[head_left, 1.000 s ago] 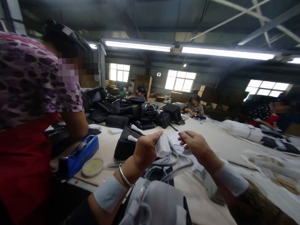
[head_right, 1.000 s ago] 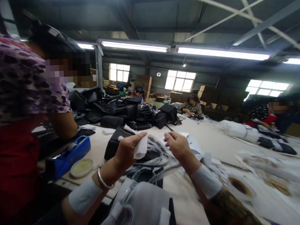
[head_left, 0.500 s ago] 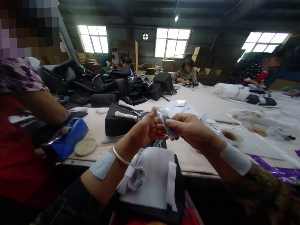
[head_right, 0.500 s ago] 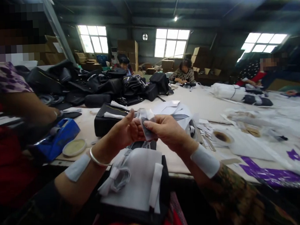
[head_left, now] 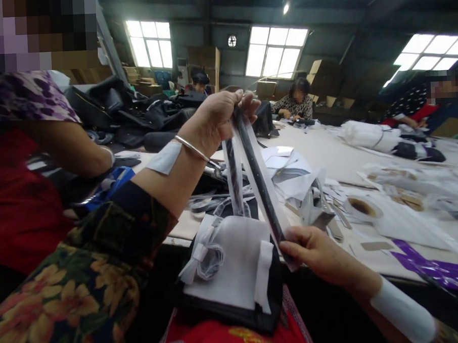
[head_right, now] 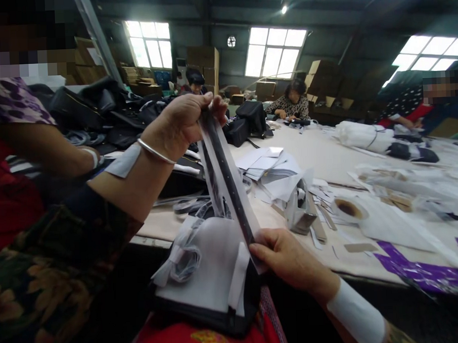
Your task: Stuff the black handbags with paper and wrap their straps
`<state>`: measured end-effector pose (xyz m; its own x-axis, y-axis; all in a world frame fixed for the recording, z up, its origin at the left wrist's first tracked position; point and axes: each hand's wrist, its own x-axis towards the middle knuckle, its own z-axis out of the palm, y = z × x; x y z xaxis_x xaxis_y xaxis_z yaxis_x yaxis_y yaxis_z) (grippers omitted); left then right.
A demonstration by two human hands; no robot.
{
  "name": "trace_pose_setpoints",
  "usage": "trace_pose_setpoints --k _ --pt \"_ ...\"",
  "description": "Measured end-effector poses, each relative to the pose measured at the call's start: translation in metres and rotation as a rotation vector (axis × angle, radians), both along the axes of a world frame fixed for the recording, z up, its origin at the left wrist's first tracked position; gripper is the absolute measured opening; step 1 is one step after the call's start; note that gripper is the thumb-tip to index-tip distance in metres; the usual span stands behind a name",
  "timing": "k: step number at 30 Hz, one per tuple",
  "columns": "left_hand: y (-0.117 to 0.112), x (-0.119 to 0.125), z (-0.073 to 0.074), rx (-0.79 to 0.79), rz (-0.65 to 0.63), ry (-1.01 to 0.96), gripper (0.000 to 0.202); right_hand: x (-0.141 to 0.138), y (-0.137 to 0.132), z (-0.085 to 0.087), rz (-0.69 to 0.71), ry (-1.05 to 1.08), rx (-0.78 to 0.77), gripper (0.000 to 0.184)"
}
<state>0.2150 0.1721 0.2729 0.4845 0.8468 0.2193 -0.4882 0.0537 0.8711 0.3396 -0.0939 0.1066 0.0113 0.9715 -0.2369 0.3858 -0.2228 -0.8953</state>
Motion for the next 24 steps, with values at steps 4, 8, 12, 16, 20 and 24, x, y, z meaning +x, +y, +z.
trace_pose_setpoints --k 4,8,12,16,20,24 --pt "0.01 0.004 -0.015 -0.119 -0.115 0.044 0.018 -0.01 -0.013 -0.012 -0.01 0.047 -0.045 0.036" --pt "0.004 -0.011 -0.046 -0.129 -0.298 -0.059 0.052 -0.02 -0.002 -0.011 -0.101 0.095 0.018 0.04" --pt "-0.033 -0.026 -0.111 -0.309 -0.488 -0.008 0.068 -0.026 0.023 -0.016 -0.168 0.152 0.079 0.039" --pt "-0.077 -0.026 -0.161 -0.497 -0.413 0.035 0.035 -0.031 0.042 -0.026 -0.126 0.229 0.085 0.037" --pt "-0.092 -0.018 -0.166 -0.422 -0.172 0.024 0.016 -0.036 0.051 -0.029 -0.182 0.241 0.106 0.046" --pt "-0.099 -0.013 -0.165 -0.334 0.012 -0.012 0.016 -0.041 0.061 -0.021 -0.268 0.345 0.098 0.053"
